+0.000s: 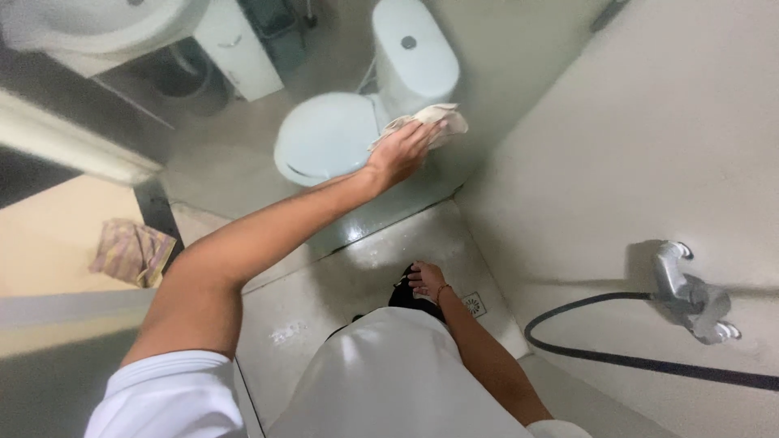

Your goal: The person wipes a glass shower door with a cloth, moving the cloth in repeated strokes across the surface. The person adjusts the cloth and continues wiping different sections of the door.

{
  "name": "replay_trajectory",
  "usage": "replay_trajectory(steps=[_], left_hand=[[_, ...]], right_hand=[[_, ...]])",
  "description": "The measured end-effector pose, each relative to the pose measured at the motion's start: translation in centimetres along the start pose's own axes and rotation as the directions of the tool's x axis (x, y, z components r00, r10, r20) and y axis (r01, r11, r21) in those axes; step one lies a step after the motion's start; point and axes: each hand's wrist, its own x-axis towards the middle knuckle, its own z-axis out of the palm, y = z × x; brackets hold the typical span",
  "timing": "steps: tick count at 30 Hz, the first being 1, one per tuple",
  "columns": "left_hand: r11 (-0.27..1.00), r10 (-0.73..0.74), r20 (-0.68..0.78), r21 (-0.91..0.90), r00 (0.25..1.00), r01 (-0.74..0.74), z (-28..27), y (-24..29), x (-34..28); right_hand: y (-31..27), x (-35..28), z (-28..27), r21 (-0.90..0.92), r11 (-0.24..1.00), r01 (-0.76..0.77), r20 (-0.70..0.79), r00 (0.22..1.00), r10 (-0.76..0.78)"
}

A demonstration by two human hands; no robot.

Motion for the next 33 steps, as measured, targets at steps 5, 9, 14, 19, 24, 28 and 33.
replay_trajectory(steps=[5, 9, 14, 19, 24, 28, 33], left_hand=[[0.998, -0.003, 0.153, -0.059, 0.988, 0.012, -7.5, -3.1, -7.7], [1.000, 0.021, 0.405, -0.003, 0.914, -0.021, -11.5, -4.4, -14.2], [0.999, -0.035, 0.020, -0.022, 0.999, 0.035, -17.1, -7.3, -20.4], [0.998, -0.058, 0.005, 0.029, 0.998, 0.058, -17.5, -8.1, -25.1], [0.984, -0.158, 0.002, 0.089, 0.987, 0.157, -14.6, -6.2, -24.4], [0.969, -0.175, -0.017, 0.174, 0.984, 0.175, -9.6, -4.5, -22.2], [0.989, -0.124, 0.011, 0.078, 0.992, 0.123, -6.2, -2.9, -13.2]], right_hand=[[0.2, -1.2, 2.5, -0.099, 0.995, -0.014, 0.017, 1.000, 0.016], [3.1, 2.1, 2.6, -0.173, 0.985, -0.011, 0.048, 0.999, 0.019], [4.8, 3.0, 2.6, -0.266, 0.964, -0.011, 0.099, 0.994, 0.038], [5.3, 2.3, 1.7, -0.291, 0.956, -0.049, 0.106, 0.991, 0.083], [4.3, 2.3, 0.0, -0.214, 0.972, -0.097, 0.076, 0.990, 0.116], [2.8, 3.0, -1.3, -0.180, 0.973, -0.144, 0.044, 0.987, 0.154], [1.3, 4.5, -2.4, -0.165, 0.977, -0.137, 0.049, 0.988, 0.147]])
